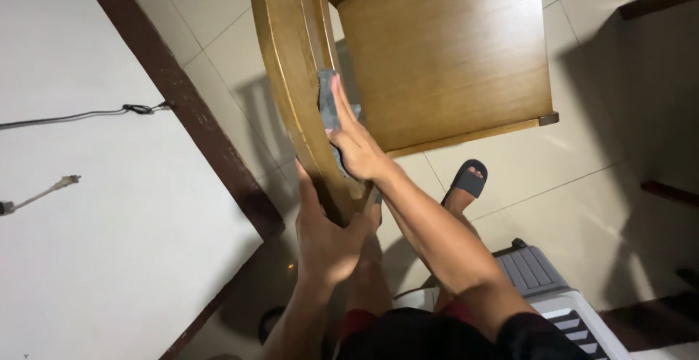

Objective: Cleaning a wooden chair by removing the cushion, spraying with cleaner, and wiping down all surfaces.

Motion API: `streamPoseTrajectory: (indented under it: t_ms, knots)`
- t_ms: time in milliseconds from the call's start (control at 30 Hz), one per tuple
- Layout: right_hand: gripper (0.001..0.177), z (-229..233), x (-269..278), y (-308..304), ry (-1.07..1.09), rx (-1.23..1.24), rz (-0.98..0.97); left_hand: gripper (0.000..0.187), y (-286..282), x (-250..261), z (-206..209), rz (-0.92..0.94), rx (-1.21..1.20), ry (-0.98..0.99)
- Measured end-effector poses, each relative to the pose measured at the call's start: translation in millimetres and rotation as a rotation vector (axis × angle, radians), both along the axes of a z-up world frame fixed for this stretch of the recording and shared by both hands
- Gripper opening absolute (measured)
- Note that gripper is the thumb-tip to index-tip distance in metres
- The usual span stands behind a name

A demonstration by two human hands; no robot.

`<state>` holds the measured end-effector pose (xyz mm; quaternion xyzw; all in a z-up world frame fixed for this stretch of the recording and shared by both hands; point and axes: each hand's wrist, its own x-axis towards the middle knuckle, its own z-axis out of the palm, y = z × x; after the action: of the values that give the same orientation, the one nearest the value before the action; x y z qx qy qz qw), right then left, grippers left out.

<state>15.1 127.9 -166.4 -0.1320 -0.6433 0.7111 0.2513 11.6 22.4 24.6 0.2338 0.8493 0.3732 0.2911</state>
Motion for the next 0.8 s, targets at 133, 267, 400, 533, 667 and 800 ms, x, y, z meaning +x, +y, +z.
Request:
streamPoseTrajectory:
  t_ms: [133, 267, 400, 533, 667, 800]
  knots:
    - [0.073, -6.7, 57.2, -18.1, -0.070, -0.134, 0.058, 0.112, -2.7, -2.2, -0.6, 0.022, -0.063, -0.069]
    - [0.067, -29.2, 139.4, -43.4, -0.194, -0.567, 0.295, 0.104, -14.4, -2.8, -15.1, -0.080, 0.049, 0.068]
    - [0.061, -18.9, 113.9, -38.6, -0.141, -0.093, 0.231, 0.108, -12.4, -4.4, -13.6, -0.062, 0.026, 0.004]
    - [0.071, -7.7, 36.9, -16.6, -0.164, -0.052, 0.118, 0.111, 1.1, -1.9, 4.5, 0.025, 0.010, -0.150]
    - [0.074, -8.4, 47.8, -18.3, -0.082, -0.117, 0.149, 0.110, 3.5, -0.6, 8.3, 0.032, -0.069, -0.145]
    - [0.090, 13.7, 64.7, -17.4, -0.120, -0.245, 0.295, 0.107, -5.2, 0.0, -5.2, 0.008, 0.026, -0.046]
